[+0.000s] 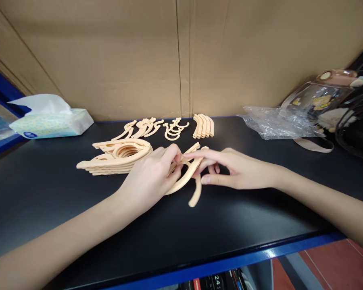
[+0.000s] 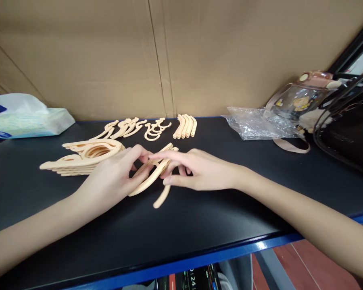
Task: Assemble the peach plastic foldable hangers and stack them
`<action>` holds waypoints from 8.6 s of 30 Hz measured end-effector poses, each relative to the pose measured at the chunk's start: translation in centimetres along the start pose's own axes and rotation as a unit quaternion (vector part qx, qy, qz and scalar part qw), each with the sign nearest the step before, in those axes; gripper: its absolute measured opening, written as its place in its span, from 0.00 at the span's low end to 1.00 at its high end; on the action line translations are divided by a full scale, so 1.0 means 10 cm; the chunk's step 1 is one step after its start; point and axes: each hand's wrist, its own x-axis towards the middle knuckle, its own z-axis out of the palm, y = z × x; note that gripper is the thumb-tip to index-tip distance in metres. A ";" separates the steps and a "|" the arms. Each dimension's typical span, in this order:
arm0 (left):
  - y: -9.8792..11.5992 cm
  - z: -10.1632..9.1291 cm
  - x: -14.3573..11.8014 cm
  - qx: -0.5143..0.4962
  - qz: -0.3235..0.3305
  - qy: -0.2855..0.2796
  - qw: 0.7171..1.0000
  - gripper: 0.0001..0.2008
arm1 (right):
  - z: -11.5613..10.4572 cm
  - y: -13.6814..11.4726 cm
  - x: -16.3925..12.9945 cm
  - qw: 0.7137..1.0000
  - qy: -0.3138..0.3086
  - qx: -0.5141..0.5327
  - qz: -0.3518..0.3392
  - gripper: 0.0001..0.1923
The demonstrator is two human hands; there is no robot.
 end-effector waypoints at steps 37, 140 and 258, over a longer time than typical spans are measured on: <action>0.08 -0.06 0.13 0.244 0.089 -0.113 0.959 0.14 | -0.30 0.02 -0.07 0.940 0.030 -0.300 0.162 0.17; 0.04 0.02 0.00 -0.096 0.102 -0.143 0.980 0.17 | -0.06 0.00 -0.05 0.932 0.079 -0.353 -0.023 0.18; -0.03 0.12 -0.01 -0.090 0.080 -0.107 0.987 0.41 | -0.04 0.08 0.00 0.983 0.090 -0.157 0.042 0.12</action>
